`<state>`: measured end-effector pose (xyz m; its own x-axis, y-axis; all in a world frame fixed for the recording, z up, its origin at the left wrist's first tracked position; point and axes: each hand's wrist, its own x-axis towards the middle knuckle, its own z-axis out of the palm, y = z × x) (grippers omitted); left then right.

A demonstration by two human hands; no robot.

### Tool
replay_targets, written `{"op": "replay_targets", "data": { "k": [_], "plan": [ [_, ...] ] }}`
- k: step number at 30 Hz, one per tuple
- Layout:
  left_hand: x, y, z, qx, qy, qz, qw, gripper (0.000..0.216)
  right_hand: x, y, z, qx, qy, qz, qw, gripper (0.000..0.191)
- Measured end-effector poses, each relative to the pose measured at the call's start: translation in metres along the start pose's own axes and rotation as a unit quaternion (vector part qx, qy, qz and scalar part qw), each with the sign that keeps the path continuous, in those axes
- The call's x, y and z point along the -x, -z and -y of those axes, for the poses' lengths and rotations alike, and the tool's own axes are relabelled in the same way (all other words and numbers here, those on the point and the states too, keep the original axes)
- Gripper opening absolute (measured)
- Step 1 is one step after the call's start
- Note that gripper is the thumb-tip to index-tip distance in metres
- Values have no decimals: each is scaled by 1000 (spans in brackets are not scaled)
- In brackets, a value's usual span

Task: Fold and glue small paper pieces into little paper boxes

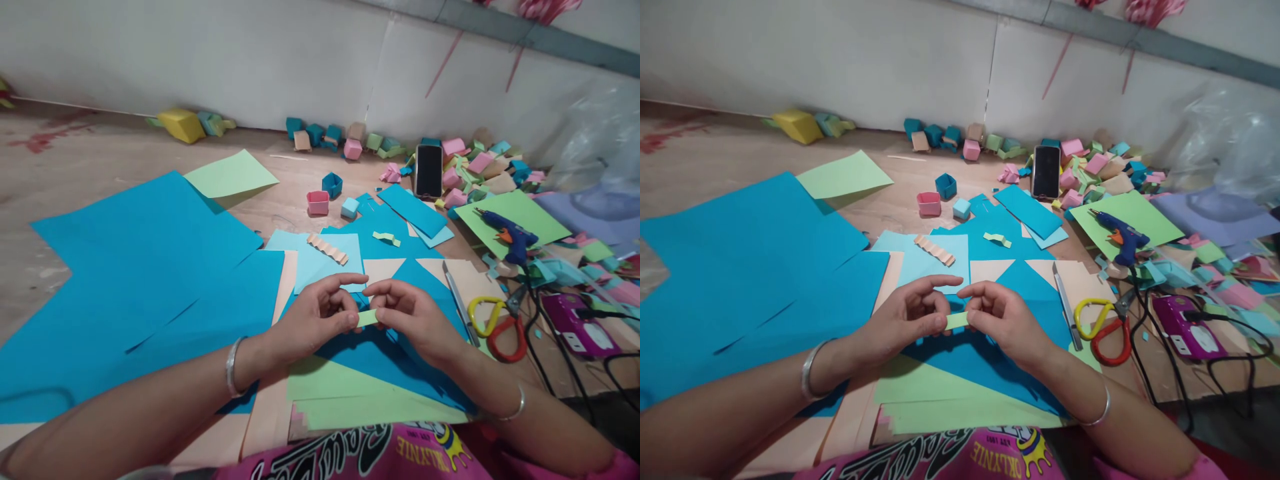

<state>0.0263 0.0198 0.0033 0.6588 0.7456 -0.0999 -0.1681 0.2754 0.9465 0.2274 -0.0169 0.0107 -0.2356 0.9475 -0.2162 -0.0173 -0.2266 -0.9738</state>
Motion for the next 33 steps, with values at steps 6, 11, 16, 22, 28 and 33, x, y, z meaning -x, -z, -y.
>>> {"op": "replay_targets", "data": {
  "k": [6,11,16,22,28,33],
  "plan": [
    [4,-3,0,-148,-52,-39,987,41,6,-2,-4,113,85,-32,989,23],
    [6,-6,6,-219,-93,-68,969,52,12,-4,-6,276,217,-56,935,34],
    [7,-9,6,-235,-113,-65,963,48,12,-7,-7,309,253,-49,916,36],
    [6,-5,-1,-197,-78,-84,974,34,11,-4,-7,228,219,-102,943,24],
    [2,1,-7,-214,-18,-67,974,17,9,1,-1,211,201,-101,951,11],
    [3,-4,-9,-231,-62,-13,971,11,7,-2,2,226,191,-71,952,8]
  ]
}}
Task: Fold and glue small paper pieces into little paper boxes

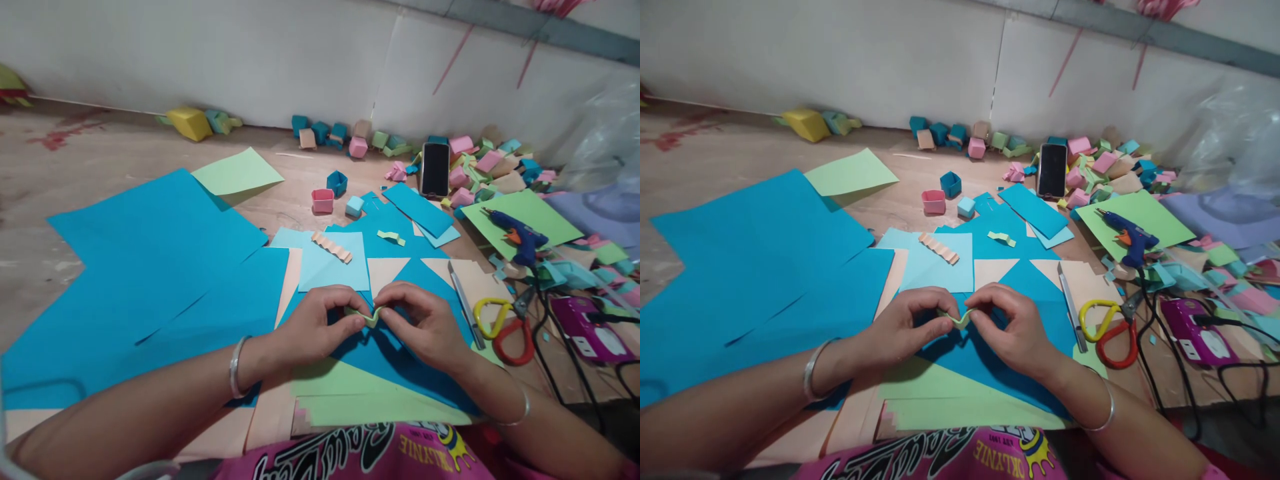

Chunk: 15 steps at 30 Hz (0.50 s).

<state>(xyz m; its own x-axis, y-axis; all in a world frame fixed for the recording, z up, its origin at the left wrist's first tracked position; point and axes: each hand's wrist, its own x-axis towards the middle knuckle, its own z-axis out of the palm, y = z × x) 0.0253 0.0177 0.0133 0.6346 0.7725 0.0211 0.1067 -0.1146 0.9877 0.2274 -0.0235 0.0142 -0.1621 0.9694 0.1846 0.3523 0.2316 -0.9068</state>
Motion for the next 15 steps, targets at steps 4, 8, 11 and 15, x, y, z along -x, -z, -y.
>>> {"op": "replay_targets", "data": {
  "k": [4,8,11,15],
  "plan": [
    [1,-2,0,-4,-17,5,1000,10,0,-2,1,11,3,18,1000,7],
    [1,-4,1,-7,5,0,1000,7,0,-2,2,24,8,12,1000,8],
    [0,-5,3,-4,3,-7,1000,7,1,-2,2,44,18,8,999,9],
    [0,-9,3,10,1,-14,1000,8,3,-4,1,55,11,-2,998,16]
  ]
}}
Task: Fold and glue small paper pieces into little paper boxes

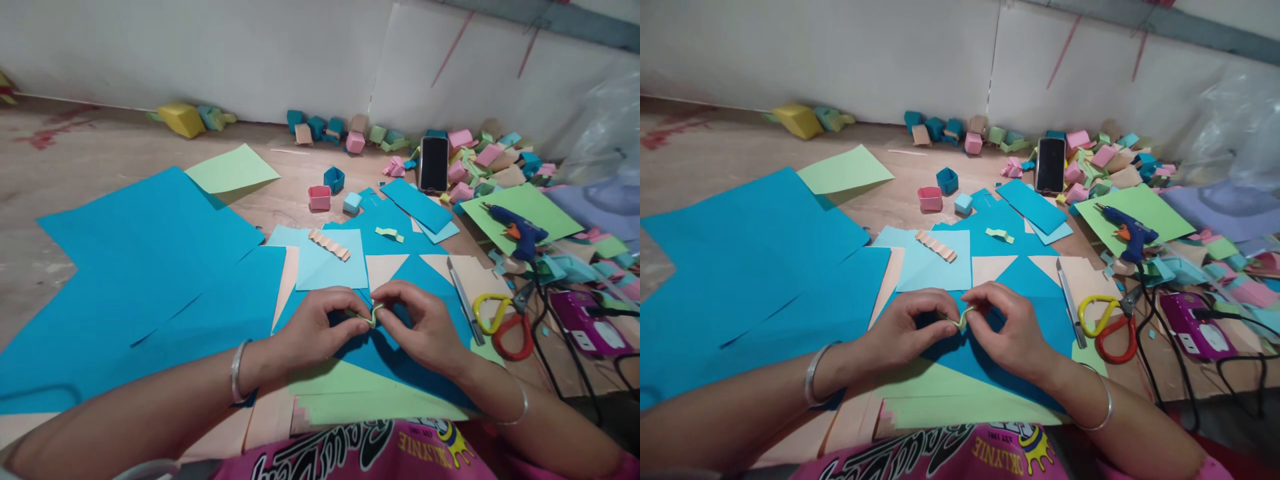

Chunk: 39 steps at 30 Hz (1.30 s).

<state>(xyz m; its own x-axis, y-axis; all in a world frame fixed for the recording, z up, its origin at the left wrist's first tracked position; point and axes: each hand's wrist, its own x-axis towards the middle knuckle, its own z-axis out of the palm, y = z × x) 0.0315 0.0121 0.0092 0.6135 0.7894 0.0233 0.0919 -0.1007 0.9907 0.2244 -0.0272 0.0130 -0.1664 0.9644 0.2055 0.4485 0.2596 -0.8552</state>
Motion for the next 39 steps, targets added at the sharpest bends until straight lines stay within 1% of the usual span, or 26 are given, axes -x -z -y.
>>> {"op": "replay_targets", "data": {
  "k": [3,7,10,16,20,26,29,33,36,39],
  "plan": [
    [0,-3,0,-3,20,-13,1000,6,2,-4,0,47,20,-33,998,18],
    [0,-6,0,-15,24,-26,999,5,5,-8,3,159,95,-82,979,15],
    [0,-7,-1,-15,17,-41,999,7,6,-9,6,193,123,-93,969,16],
    [2,-7,-2,6,8,-59,998,7,7,-6,16,144,154,-81,974,21],
    [2,-6,0,26,15,-75,997,8,8,-1,18,120,160,-69,977,29],
    [2,-5,4,53,30,-74,995,7,7,5,17,99,177,-45,978,36],
    [1,-4,6,77,37,-75,994,6,8,3,16,116,177,-52,976,43],
    [1,-5,6,104,45,-78,991,7,16,-2,13,157,157,-85,971,63],
    [1,-5,6,112,48,-91,988,6,21,-4,11,163,143,-81,973,71],
    [0,-5,6,101,42,-105,988,4,22,-6,10,166,148,-67,973,73]
  ]
}}
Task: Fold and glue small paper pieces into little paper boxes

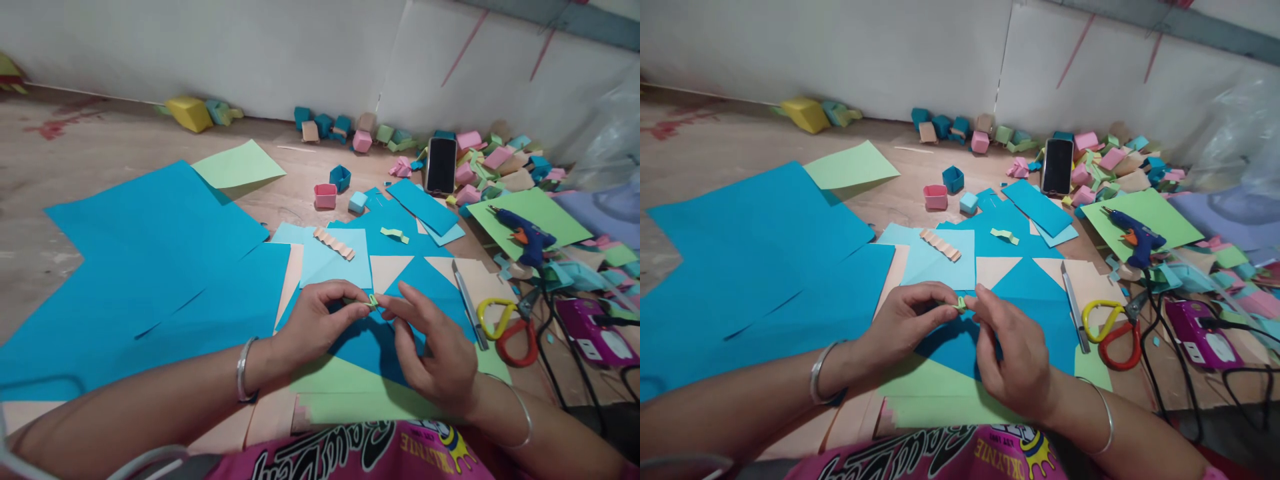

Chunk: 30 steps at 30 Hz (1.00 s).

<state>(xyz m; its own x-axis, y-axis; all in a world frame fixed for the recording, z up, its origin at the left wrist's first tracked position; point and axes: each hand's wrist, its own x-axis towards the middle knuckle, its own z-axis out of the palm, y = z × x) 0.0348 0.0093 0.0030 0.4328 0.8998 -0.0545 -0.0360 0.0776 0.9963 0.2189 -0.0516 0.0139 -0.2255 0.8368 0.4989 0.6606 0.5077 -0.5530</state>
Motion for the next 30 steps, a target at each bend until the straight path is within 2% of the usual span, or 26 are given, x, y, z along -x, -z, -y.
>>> {"op": "replay_targets", "data": {
  "k": [6,11,15,21,30],
  "plan": [
    [0,0,2,-10,-26,1,1000,4,0,1,1,16,57,8,998,74],
    [-1,0,1,-38,-64,18,997,6,1,2,1,16,64,-1,998,73],
    [-3,3,4,-60,-87,33,994,5,2,0,0,-12,41,6,999,70],
    [-4,6,8,-67,-84,44,993,5,5,-1,-1,-83,-23,11,996,67],
    [-6,7,7,-77,-67,59,993,5,0,4,1,-65,9,31,997,63]
  ]
}}
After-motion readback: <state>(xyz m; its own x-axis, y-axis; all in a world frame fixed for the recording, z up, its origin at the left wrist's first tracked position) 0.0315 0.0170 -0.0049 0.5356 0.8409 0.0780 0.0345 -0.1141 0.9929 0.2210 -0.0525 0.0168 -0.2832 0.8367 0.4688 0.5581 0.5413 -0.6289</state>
